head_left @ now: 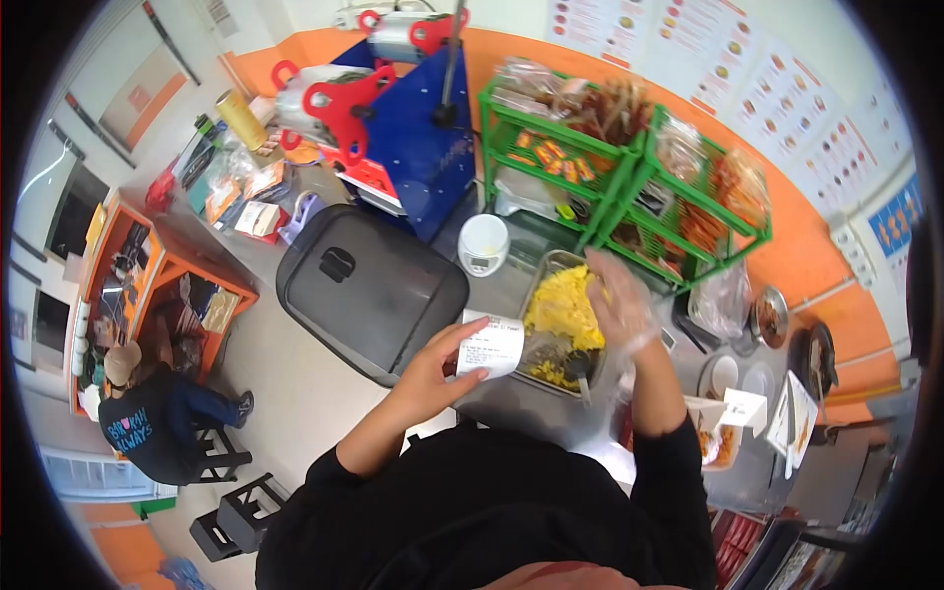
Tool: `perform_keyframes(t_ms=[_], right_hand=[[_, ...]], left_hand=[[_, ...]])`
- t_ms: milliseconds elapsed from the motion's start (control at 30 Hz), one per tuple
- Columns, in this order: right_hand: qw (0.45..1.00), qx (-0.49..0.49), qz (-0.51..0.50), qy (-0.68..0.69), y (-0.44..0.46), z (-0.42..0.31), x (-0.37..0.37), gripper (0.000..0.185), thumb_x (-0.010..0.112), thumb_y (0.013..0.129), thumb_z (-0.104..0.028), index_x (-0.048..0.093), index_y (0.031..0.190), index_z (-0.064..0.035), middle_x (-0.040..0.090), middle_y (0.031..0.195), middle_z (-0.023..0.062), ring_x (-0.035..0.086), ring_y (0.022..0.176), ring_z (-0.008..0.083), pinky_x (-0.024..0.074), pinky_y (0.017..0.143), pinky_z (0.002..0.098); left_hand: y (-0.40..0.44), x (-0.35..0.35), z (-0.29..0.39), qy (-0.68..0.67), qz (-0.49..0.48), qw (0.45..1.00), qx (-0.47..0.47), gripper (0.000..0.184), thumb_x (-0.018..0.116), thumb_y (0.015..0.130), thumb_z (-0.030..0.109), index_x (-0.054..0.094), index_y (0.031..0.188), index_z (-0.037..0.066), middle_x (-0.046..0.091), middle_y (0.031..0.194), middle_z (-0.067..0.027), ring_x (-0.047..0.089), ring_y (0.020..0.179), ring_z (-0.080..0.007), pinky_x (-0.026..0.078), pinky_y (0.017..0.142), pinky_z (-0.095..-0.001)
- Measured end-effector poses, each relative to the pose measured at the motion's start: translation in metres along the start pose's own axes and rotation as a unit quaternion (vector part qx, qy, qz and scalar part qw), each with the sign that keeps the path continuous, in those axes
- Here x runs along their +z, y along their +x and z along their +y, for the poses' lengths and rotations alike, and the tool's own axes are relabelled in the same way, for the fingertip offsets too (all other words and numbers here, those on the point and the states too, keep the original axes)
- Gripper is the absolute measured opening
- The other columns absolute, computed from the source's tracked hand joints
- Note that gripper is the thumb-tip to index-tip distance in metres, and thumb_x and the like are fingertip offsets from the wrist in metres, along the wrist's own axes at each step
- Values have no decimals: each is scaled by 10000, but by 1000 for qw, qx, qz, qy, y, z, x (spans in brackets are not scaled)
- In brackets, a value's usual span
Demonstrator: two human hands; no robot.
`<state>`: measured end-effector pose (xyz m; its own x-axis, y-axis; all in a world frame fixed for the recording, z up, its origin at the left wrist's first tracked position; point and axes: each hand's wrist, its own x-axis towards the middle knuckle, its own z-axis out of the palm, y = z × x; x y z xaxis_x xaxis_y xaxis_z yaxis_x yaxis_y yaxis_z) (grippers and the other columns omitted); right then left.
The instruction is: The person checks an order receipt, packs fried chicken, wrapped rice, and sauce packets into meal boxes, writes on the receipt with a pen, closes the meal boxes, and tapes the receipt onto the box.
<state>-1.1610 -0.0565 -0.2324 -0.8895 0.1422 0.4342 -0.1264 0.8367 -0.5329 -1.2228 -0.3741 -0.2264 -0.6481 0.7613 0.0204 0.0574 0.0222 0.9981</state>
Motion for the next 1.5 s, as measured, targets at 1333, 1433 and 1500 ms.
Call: perform_keyframes(t_ms=[1333,1433,1500], right_hand=[[874,328,-195,-299,265,159,126,645,731,822,-533,665,1269,-73,628,1347,161,626,1202,337,498,1014,430],[860,369,-235,-262,274,161,126,623,731,828,-500,659,1281,-79,631,1343,165,625,1212,330,510,1002,417],[857,377,-246,-250,277,158,128,634,745,820,-473,645,1297,-67,630,1344,166,626,1210,325,510,1002,414]], left_hand=[[-44,-121,-30,-32,126,986,-101,684,678,877,-86,430,1494,74,495,1370,-107,542,1281,-232,440,1084,-354],[-49,-122,-30,-19,134,985,-110,684,679,878,-85,429,1495,72,496,1372,-108,542,1285,-231,446,1077,-352],[-53,-124,-34,-2,137,987,-88,674,691,881,-61,443,1491,85,513,1328,-102,596,1196,-208,522,978,-326]])
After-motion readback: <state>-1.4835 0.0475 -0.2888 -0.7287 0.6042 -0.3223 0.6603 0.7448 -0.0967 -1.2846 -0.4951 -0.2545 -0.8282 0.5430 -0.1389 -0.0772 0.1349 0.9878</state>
